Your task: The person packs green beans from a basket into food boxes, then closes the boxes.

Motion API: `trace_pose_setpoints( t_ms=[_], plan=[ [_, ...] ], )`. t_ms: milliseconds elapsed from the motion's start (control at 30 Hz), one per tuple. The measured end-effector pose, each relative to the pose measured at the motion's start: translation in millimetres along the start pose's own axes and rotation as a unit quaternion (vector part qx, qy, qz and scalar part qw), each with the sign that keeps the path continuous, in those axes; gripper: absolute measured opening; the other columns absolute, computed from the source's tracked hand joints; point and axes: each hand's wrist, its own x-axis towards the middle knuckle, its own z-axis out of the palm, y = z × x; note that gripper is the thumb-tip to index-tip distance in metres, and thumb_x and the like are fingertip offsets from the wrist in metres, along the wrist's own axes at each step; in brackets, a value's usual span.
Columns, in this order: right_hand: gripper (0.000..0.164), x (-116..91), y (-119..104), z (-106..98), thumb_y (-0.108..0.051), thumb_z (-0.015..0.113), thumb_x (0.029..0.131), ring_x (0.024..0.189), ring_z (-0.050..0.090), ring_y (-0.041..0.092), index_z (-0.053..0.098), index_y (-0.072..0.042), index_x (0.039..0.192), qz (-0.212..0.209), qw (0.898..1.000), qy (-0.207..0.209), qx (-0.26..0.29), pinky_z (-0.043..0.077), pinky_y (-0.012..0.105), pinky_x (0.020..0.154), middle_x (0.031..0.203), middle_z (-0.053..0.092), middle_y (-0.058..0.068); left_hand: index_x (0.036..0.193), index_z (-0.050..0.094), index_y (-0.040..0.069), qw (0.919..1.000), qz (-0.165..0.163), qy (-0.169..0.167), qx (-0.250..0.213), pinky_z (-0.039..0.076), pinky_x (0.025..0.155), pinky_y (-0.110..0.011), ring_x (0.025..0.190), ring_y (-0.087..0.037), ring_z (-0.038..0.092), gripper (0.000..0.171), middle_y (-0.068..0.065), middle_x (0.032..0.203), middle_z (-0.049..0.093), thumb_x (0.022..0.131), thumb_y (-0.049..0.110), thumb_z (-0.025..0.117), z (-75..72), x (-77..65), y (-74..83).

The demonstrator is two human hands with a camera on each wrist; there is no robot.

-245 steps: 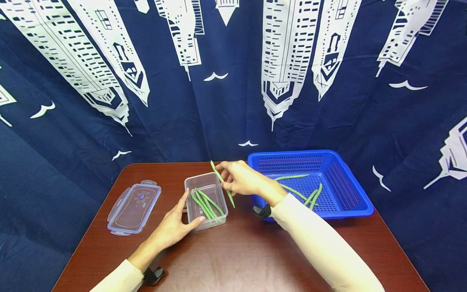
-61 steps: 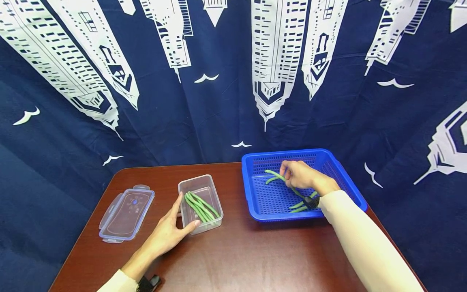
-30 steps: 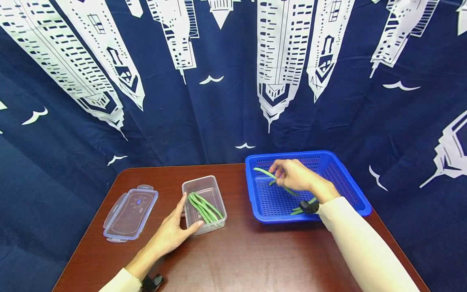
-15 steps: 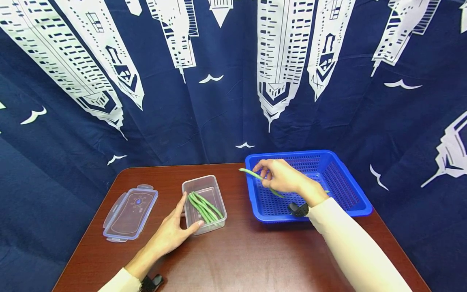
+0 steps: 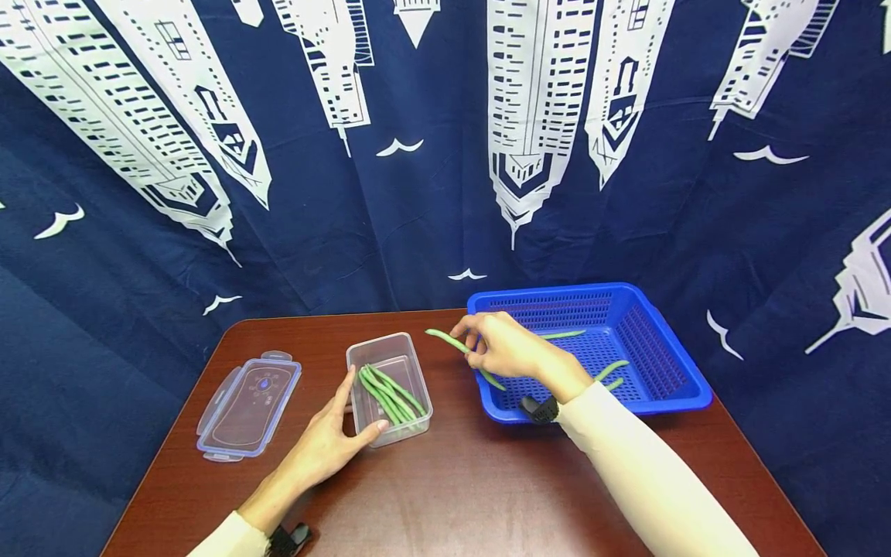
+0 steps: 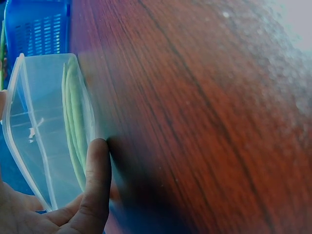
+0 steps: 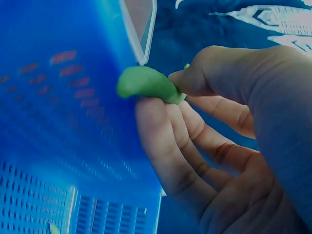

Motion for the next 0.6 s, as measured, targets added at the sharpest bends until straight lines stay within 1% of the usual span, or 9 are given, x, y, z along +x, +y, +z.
trace_pose_setpoints(
  t_ms=[100, 167, 333, 433, 600],
  plan=[
    [0.034, 2.7, -6.6, 6.4, 0.0, 0.081, 0.095, 0.081, 0.075, 0.01, 0.08, -0.002, 0.129, -0.011, 1.0, 0.0, 0.006, 0.06, 0.03, 0.079, 0.093, 0.078, 0.003, 0.189, 0.017, 0.026, 1.0, -0.003, -0.003, 0.002, 0.051, 0.125, -0.072, 0.158, -0.046, 0.063, 0.12, -0.026, 0.177, 0.055, 0.1, 0.066, 0.087, 0.0, -1.0, 0.4],
    [0.033, 4.2, -10.6, 11.2, 0.001, 0.08, 0.095, 0.08, 0.075, 0.008, 0.079, -0.002, 0.129, -0.016, 1.0, 0.001, 0.011, 0.061, 0.029, 0.08, 0.093, 0.078, 0.002, 0.19, 0.016, 0.027, 1.0, -0.005, -0.006, 0.003, 0.051, 0.124, -0.073, 0.158, -0.047, 0.062, 0.12, -0.026, 0.176, 0.055, 0.1, 0.067, 0.087, -0.1, -1.8, 0.3],
    [0.035, 8.1, -20.0, 23.4, 0.003, 0.08, 0.094, 0.077, 0.07, 0.0, 0.078, -0.002, 0.129, -0.013, 1.0, 0.002, 0.026, 0.062, 0.025, 0.078, 0.092, 0.078, 0.0, 0.19, 0.016, 0.028, 0.9999, -0.007, -0.008, 0.0, 0.052, 0.125, -0.071, 0.157, -0.044, 0.064, 0.12, -0.024, 0.176, 0.056, 0.1, 0.067, 0.086, 1.0, -1.5, 0.0],
    [0.037, 12.2, -27.5, 29.8, 0.003, 0.08, 0.094, 0.077, 0.07, -0.001, 0.078, -0.002, 0.13, -0.011, 1.0, 0.003, 0.028, 0.062, 0.024, 0.078, 0.091, 0.079, 0.0, 0.19, 0.016, 0.028, 0.9999, -0.008, -0.008, -0.001, 0.052, 0.125, -0.071, 0.156, -0.043, 0.064, 0.12, -0.024, 0.175, 0.056, 0.1, 0.067, 0.087, 0.8, -1.3, 0.4],
    [0.037, 21.9, -41.9, 39.0, 0.001, 0.081, 0.094, 0.077, 0.072, 0.002, 0.078, -0.001, 0.131, -0.007, 1.0, 0.0, 0.024, 0.061, 0.025, 0.078, 0.091, 0.081, 0.001, 0.189, 0.017, 0.026, 1.0, -0.006, -0.008, -0.001, 0.052, 0.125, -0.071, 0.156, -0.046, 0.064, 0.12, -0.026, 0.174, 0.057, 0.1, 0.065, 0.088, -0.8, -0.5, 1.2]
  ],
)
